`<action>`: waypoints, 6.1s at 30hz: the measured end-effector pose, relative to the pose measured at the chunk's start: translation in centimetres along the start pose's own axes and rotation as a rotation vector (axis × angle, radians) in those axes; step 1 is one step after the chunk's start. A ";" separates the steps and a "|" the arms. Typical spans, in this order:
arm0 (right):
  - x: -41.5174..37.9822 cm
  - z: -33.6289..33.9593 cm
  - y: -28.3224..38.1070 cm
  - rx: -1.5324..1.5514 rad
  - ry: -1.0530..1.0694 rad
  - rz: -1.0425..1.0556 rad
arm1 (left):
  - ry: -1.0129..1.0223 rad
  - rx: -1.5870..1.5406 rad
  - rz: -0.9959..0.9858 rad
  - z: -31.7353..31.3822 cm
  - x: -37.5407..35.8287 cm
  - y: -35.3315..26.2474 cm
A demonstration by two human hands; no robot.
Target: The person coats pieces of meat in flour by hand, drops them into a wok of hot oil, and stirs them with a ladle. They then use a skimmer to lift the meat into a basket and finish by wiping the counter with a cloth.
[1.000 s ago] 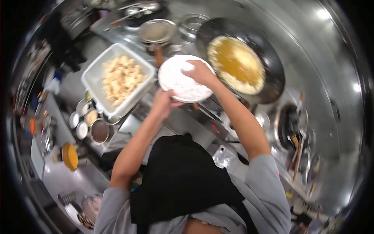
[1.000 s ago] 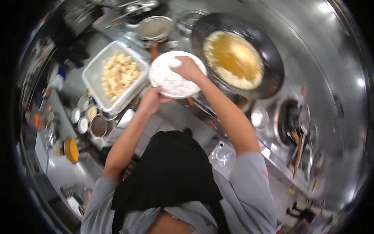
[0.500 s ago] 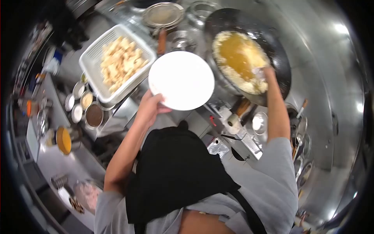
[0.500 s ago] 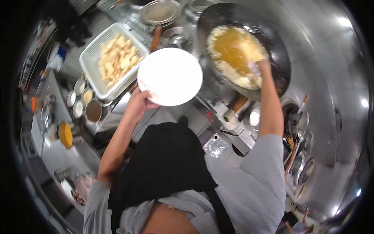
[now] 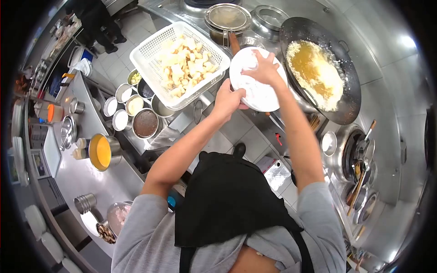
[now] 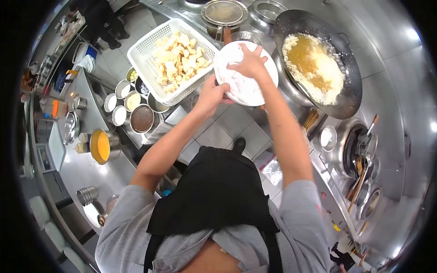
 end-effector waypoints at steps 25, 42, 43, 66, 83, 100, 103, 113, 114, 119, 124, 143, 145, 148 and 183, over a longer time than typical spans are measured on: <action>-0.1 -2.1 -10.8 0.504 -0.060 0.200 | 0.058 -0.050 0.069 -4.9 2.8 4.1; 8.8 1.7 -35.9 1.424 0.008 -0.473 | -0.106 -0.203 0.133 -8.6 1.1 3.4; 11.0 -0.7 -39.9 1.368 0.000 -0.484 | -0.118 -0.201 0.117 -8.2 0.8 2.8; -0.5 -0.1 -2.3 0.423 0.113 0.322 | 0.039 -0.167 0.080 0.7 1.3 1.4; -2.9 0.6 -5.7 0.459 0.026 0.206 | 0.098 -0.088 0.102 -1.7 1.2 3.0; 6.8 1.3 -40.8 0.534 -0.069 -0.370 | -0.121 -0.129 0.110 -4.2 -2.3 2.6; 10.4 6.7 -38.2 0.417 -0.335 -0.128 | -0.144 -0.126 0.097 -3.3 -2.5 2.3; -5.7 0.2 -5.1 0.269 0.339 0.308 | -0.094 -0.177 0.010 -2.8 -0.4 2.5; -6.8 0.1 -3.6 0.284 0.287 0.182 | -0.098 -0.168 -0.002 -2.7 -0.2 2.7; -5.5 -8.4 -8.0 0.625 -0.212 0.142 | 0.117 -0.136 0.022 -0.7 -0.2 5.7; -9.2 -4.1 -7.2 0.260 -0.143 0.121 | 0.182 -0.041 0.050 -2.4 -1.8 4.8; -12.1 -0.9 -17.8 0.646 -0.661 -0.130 | 0.544 -0.030 0.160 -11.3 1.0 6.5; -10.0 -1.4 -21.1 0.844 -0.548 -0.198 | 0.447 -0.036 0.140 -12.0 -1.0 5.9; -17.1 6.5 -23.1 1.477 -0.512 -0.374 | 0.267 -0.049 0.100 -9.8 -1.3 6.5; -43.2 -31.1 -42.2 0.422 0.095 -0.548 | -0.284 -0.087 0.142 3.1 -11.6 5.4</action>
Point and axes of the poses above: each hand's wrist, its own x-axis towards the middle knuckle, its own z-axis out of the back of the hand, y = z × x, the point moved 3 cm from there along x, towards the middle knuckle, and after that the axes turned 5 degrees about x, right-handed, at the moved point
